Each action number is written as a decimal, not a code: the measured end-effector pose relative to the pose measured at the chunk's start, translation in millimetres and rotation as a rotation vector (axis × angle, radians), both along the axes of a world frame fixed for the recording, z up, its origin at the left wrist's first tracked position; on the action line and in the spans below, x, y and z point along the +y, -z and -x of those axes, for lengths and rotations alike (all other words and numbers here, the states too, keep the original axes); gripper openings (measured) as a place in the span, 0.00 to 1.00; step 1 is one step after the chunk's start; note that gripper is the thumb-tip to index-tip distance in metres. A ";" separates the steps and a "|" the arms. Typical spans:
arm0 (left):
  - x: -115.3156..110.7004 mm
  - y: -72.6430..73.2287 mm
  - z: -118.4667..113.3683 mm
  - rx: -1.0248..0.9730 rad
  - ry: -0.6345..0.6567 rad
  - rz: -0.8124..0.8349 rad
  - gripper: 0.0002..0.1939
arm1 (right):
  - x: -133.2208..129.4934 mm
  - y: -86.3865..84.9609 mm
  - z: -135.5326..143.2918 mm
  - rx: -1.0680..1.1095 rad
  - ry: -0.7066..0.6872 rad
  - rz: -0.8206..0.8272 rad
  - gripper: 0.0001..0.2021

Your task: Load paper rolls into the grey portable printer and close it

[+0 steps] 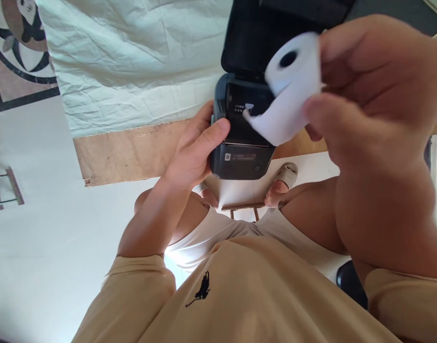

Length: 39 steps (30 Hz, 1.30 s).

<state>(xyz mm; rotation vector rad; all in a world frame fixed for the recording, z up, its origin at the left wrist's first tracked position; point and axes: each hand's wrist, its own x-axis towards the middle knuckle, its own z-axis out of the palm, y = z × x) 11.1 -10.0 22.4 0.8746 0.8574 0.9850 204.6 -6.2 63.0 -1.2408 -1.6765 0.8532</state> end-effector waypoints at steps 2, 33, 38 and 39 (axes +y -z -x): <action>2.4 -1.6 -0.2 -0.007 -0.036 0.012 0.10 | 5.6 9.1 -0.8 0.230 0.083 -0.018 0.13; 12.5 4.2 4.8 -0.086 -0.106 0.022 0.11 | 5.6 47.5 -8.4 -0.618 0.124 -0.157 0.21; 11.8 3.4 2.0 -0.042 -0.117 0.033 0.11 | 9.0 39.8 -23.9 -0.404 0.256 -0.464 0.14; 11.5 3.3 1.0 -0.031 -0.133 0.028 0.11 | 11.3 39.0 -27.9 -0.387 0.319 -0.480 0.14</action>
